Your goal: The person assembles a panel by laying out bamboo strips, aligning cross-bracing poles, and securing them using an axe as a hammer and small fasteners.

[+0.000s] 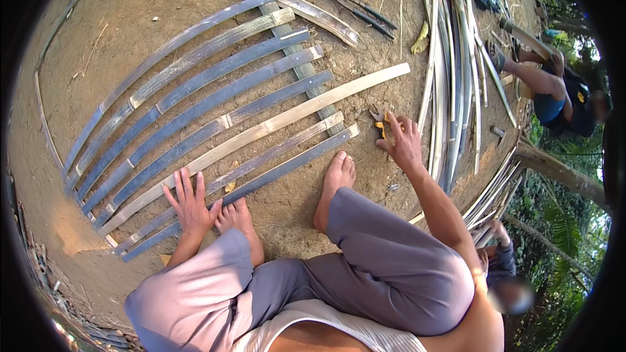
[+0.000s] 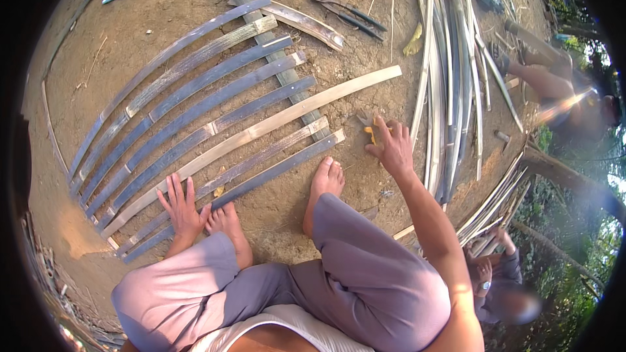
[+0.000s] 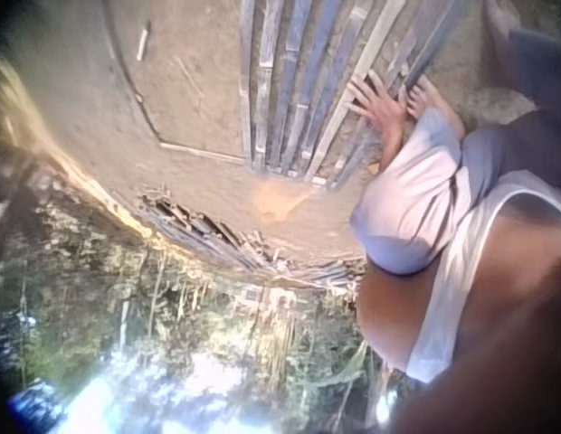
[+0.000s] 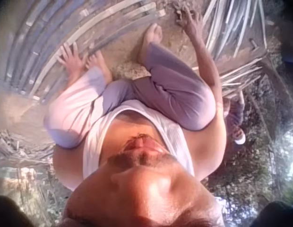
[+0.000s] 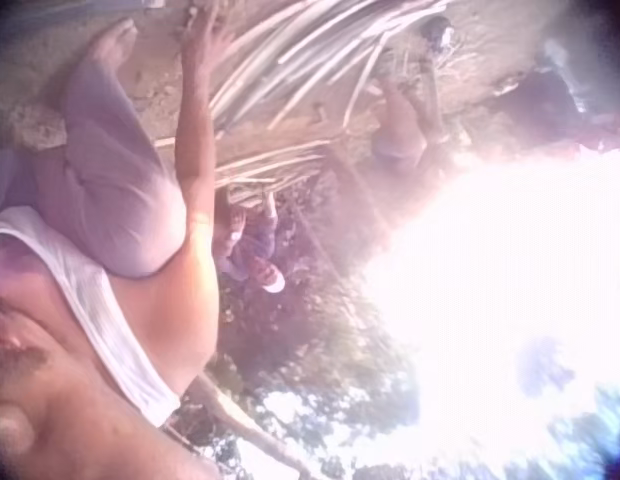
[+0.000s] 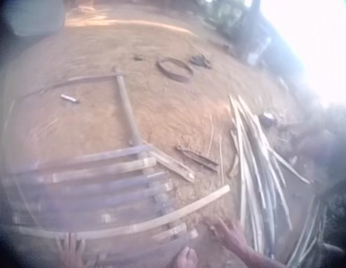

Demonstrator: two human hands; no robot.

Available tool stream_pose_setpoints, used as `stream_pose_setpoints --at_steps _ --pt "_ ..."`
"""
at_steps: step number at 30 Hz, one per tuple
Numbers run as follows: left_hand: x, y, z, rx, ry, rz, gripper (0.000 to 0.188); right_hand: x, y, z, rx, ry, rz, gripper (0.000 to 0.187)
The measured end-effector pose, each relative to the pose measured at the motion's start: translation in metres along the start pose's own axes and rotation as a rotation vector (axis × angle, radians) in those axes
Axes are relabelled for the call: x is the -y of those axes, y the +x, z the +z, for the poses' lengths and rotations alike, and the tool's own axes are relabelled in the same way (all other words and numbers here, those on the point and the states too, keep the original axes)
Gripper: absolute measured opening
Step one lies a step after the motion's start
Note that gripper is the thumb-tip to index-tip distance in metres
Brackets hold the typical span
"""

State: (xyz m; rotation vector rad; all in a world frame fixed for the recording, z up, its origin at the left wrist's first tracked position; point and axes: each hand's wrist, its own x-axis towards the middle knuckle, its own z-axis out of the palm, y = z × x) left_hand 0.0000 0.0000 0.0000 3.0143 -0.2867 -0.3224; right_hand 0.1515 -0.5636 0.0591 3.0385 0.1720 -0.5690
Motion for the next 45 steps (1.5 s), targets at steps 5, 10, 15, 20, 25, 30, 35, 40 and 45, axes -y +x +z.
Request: stream_pose_setpoints --at_steps 5,10,15,20,25,30,35,40,45 --pt "0.015 0.015 0.004 -0.056 0.008 0.009 0.088 0.015 0.009 0.033 -0.208 0.189 0.166 0.085" --pt "0.000 0.014 0.004 -0.050 0.058 0.016 0.088 0.014 -0.007 0.019 -0.106 0.163 0.238 0.069" --pt "-0.006 0.012 0.000 -0.047 0.021 0.021 0.087 0.009 -0.036 0.021 -0.019 0.581 0.456 0.046" --pt "-0.003 0.014 0.003 -0.039 0.019 0.017 0.085 0.039 -0.053 0.006 0.024 0.980 0.482 0.039" --pt "0.003 0.008 -0.004 -0.028 0.044 -0.006 0.086 0.097 -0.056 -0.033 -0.307 0.804 0.116 0.037" --pt "-0.006 0.014 -0.005 -0.010 -0.004 -0.009 0.088 0.083 -0.059 0.005 0.273 0.398 0.157 0.037" --pt "-0.010 0.012 -0.005 0.022 -0.078 -0.080 0.091 0.096 -0.068 -0.032 -0.181 0.715 0.008 0.040" --pt "-0.011 0.011 -0.006 0.025 -0.104 -0.086 0.088 0.092 -0.062 0.002 0.040 0.432 0.027 0.038" --pt "-0.014 0.014 -0.007 0.046 -0.030 -0.061 0.084 0.087 -0.044 -0.004 0.176 0.320 0.071 0.035"
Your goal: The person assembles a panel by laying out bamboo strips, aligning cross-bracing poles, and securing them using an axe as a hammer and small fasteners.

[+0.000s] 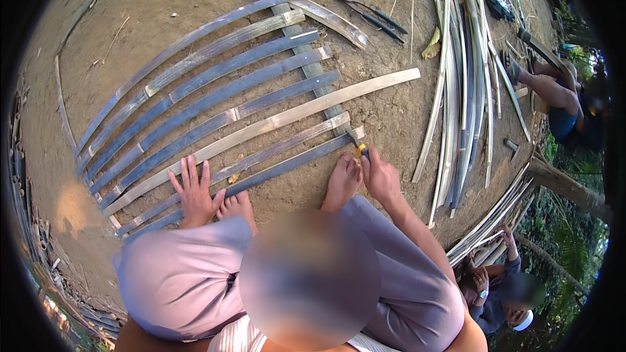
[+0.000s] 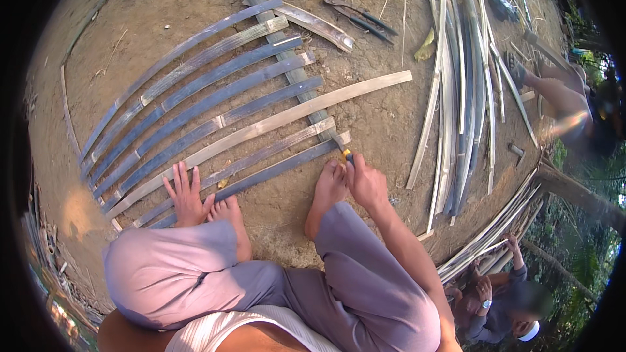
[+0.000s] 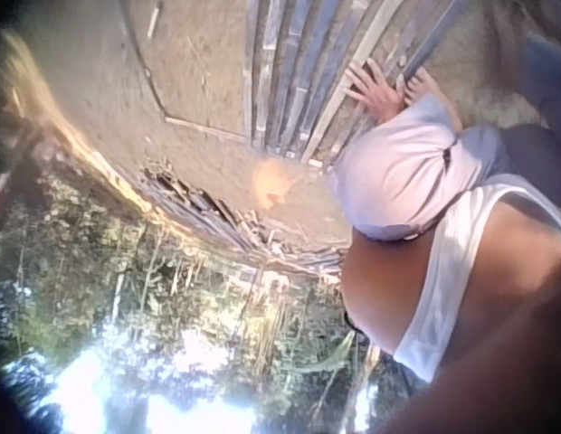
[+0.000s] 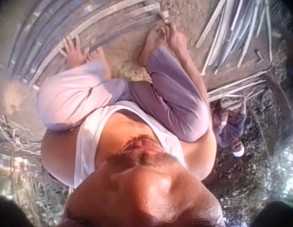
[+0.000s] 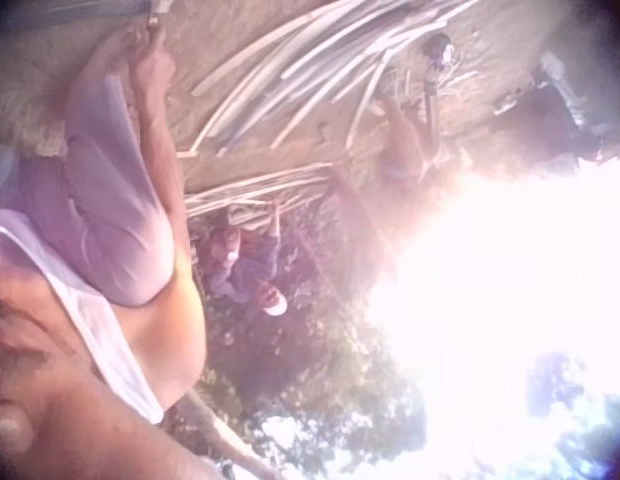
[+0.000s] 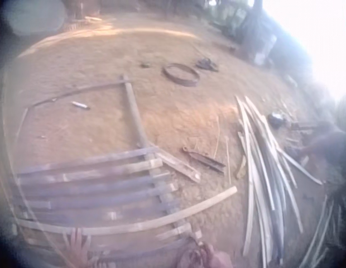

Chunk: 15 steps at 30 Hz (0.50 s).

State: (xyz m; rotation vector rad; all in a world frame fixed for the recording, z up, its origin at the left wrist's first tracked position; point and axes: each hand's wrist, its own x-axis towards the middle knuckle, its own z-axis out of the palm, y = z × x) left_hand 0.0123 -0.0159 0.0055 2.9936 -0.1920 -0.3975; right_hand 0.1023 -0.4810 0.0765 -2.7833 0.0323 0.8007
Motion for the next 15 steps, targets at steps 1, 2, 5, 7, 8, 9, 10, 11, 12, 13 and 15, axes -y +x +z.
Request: stream_pose_setpoints --at_steps 1,2,5,7,8,9,10,11,12,13,15 --pt "-0.006 0.004 -0.010 -0.013 0.074 0.007 0.080 0.007 0.004 -0.009 -0.032 -0.013 -0.021 0.036" --pt "-0.008 0.008 -0.016 -0.025 0.147 0.014 0.076 0.013 0.009 -0.015 -0.177 0.066 -0.126 0.034" --pt "0.008 0.003 0.008 -0.024 0.037 0.031 0.088 0.019 0.017 -0.015 -0.573 0.252 -0.425 0.032" --pt "0.010 0.003 0.009 0.021 0.053 0.009 0.089 0.011 0.035 -0.004 -0.294 0.058 -0.222 0.033" --pt "0.010 0.002 0.008 0.043 0.064 -0.014 0.090 0.006 0.044 -0.003 -0.155 -0.042 -0.134 0.033" --pt "0.013 -0.004 0.008 0.091 0.048 -0.054 0.092 0.018 0.048 -0.014 -0.071 -0.097 -0.051 0.031" --pt "0.015 -0.008 0.010 0.073 0.017 -0.032 0.093 0.010 0.050 -0.013 -0.051 -0.039 0.060 0.029" --pt "0.016 -0.015 0.008 0.065 -0.004 -0.024 0.094 -0.007 0.048 -0.002 -0.237 0.062 -0.011 0.029" --pt "0.012 -0.010 0.000 0.101 -0.051 -0.013 0.092 -0.041 0.052 0.008 -0.293 0.166 0.045 0.032" --pt "0.008 0.000 -0.002 0.130 -0.104 -0.003 0.091 -0.060 0.050 0.000 -0.275 0.312 0.170 0.034" --pt "0.013 0.013 -0.004 0.105 -0.159 0.010 0.087 -0.074 0.059 -0.021 -0.290 0.319 0.110 0.036"
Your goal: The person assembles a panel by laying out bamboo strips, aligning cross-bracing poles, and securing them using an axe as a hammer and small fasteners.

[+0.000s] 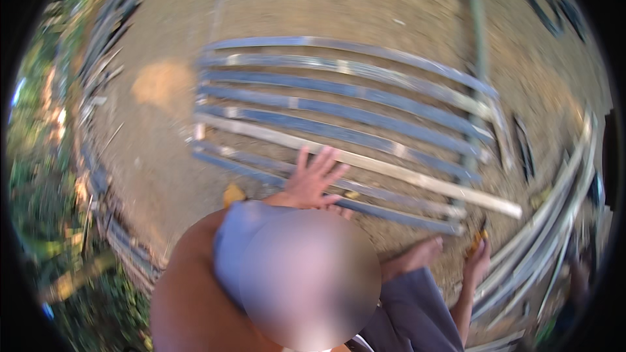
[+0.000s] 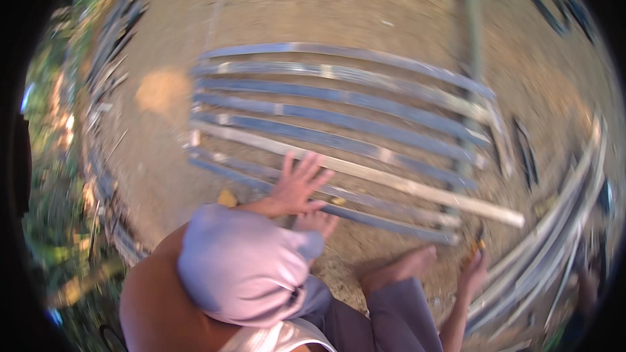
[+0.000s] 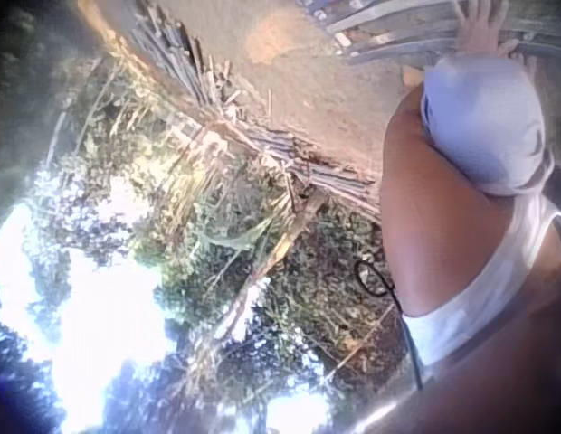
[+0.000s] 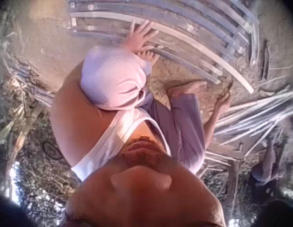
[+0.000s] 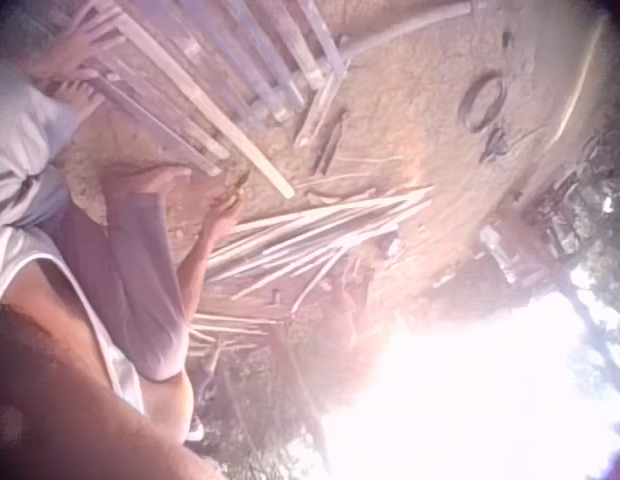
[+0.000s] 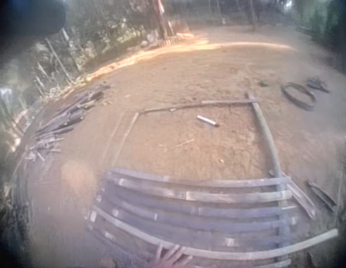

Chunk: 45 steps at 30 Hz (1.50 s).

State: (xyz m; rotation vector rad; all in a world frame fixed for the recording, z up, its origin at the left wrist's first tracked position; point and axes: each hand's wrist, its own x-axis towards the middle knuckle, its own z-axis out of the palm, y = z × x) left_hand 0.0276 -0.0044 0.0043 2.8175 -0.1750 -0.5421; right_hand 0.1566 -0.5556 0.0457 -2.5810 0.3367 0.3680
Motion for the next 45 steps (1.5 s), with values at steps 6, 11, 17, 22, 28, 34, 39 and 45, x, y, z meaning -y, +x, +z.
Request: stream_pose_setpoints --at_steps 6,11,17,22,28,34,39,45 --pt "0.056 -0.040 -0.022 -0.349 -0.069 -0.187 0.075 -0.005 0.048 -0.027 0.062 -0.380 -0.349 0.037" --pt "0.203 -0.077 -0.052 -0.893 0.029 -0.765 0.051 0.048 0.087 -0.014 -0.067 -0.403 -0.623 0.035" --pt "0.349 -0.192 -0.008 -0.854 -0.516 -1.372 0.035 0.106 0.086 0.023 0.063 -0.309 -0.600 0.030" --pt "0.369 -0.191 0.002 -0.837 -0.882 -1.272 0.026 0.111 0.073 0.025 0.092 -0.382 -0.663 0.030" --pt "0.377 -0.199 0.006 -0.792 -0.841 -1.329 0.022 0.116 0.069 0.030 0.077 -0.469 -0.712 0.049" --pt "0.375 -0.216 0.014 -0.765 -0.838 -1.340 0.025 0.121 0.072 0.034 0.060 -0.509 -0.747 0.047" --pt "0.372 -0.219 0.012 -0.758 -0.824 -1.355 0.027 0.124 0.070 0.036 0.054 -0.481 -0.752 0.046" --pt "0.391 -0.220 0.001 -0.829 -0.696 -1.270 0.041 0.125 0.071 0.033 0.076 -0.498 -0.746 0.050"
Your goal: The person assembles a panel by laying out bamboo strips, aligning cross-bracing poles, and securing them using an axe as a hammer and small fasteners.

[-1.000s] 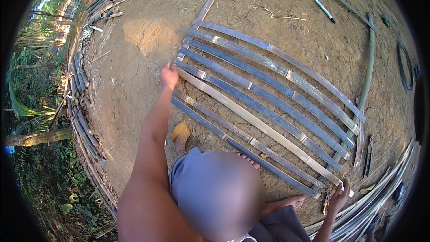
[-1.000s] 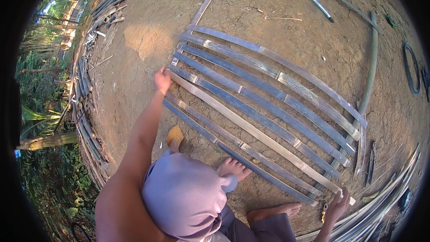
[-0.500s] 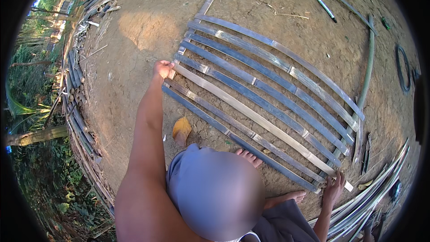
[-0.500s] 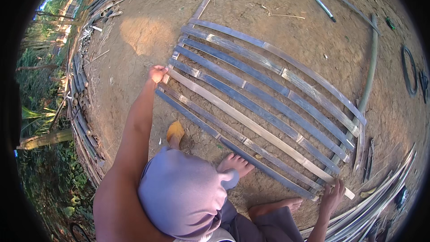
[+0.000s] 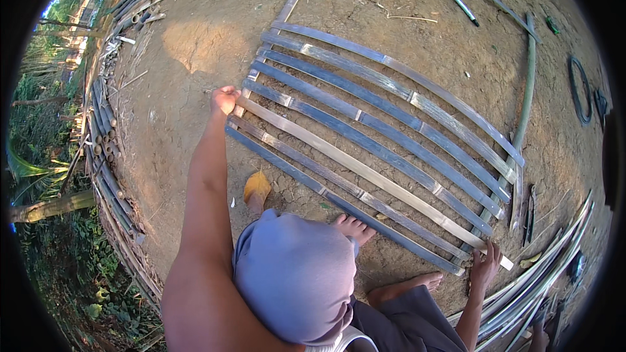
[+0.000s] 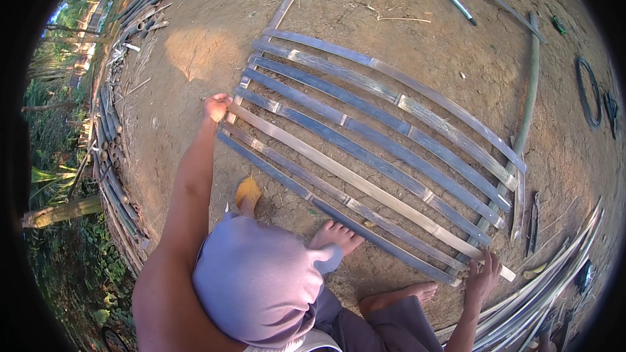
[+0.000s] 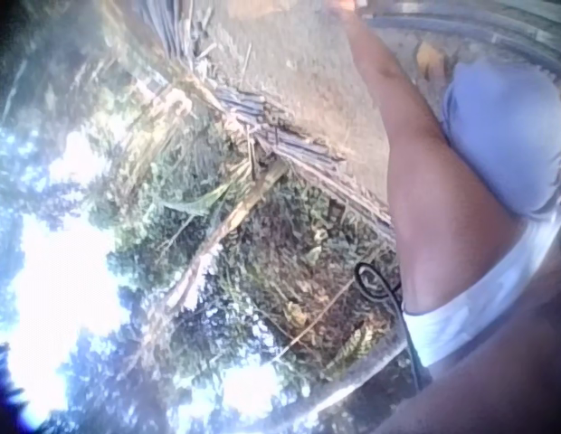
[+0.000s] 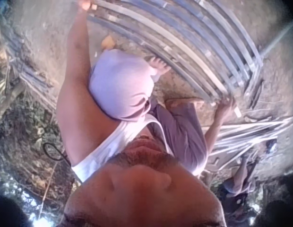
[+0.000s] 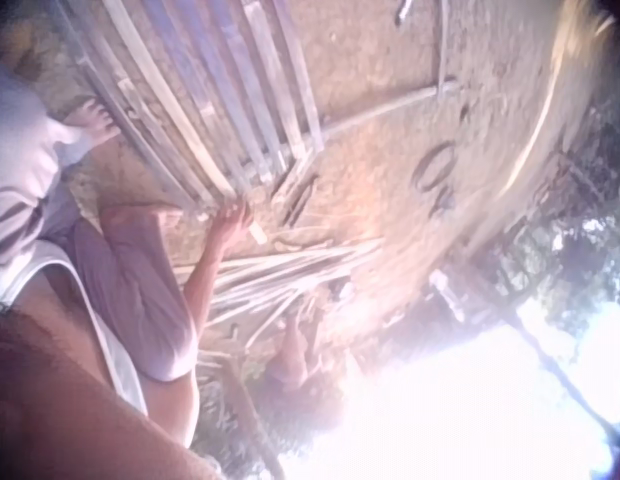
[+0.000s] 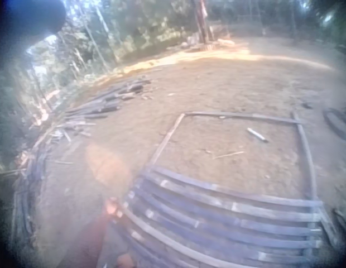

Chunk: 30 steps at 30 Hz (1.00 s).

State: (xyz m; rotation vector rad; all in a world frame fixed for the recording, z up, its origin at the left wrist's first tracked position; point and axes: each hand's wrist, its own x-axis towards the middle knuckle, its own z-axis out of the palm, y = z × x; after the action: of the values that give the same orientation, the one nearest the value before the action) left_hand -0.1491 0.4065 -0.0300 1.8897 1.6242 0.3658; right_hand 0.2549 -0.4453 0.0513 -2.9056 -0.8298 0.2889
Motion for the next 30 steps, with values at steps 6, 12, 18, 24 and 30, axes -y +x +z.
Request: stream_pose_setpoints --at_steps 6,12,18,24,30 --pt "-0.051 -0.014 0.046 0.035 0.021 0.014 0.039 -0.024 0.008 0.003 -0.065 0.079 0.155 0.057" --pt "-0.040 0.000 0.040 -0.013 0.040 -0.026 0.038 -0.005 0.022 0.011 -0.046 0.094 0.103 0.056" --pt "-0.064 0.023 0.050 -0.025 0.119 0.061 0.058 0.001 0.020 0.013 -0.024 0.103 0.104 0.055" --pt "-0.083 0.037 0.068 -0.082 0.338 0.038 0.066 0.003 0.019 0.014 -0.021 0.099 0.089 0.056" --pt "-0.074 0.046 0.072 -0.048 0.233 -0.004 0.055 0.003 0.016 0.018 -0.034 0.031 0.102 0.061"
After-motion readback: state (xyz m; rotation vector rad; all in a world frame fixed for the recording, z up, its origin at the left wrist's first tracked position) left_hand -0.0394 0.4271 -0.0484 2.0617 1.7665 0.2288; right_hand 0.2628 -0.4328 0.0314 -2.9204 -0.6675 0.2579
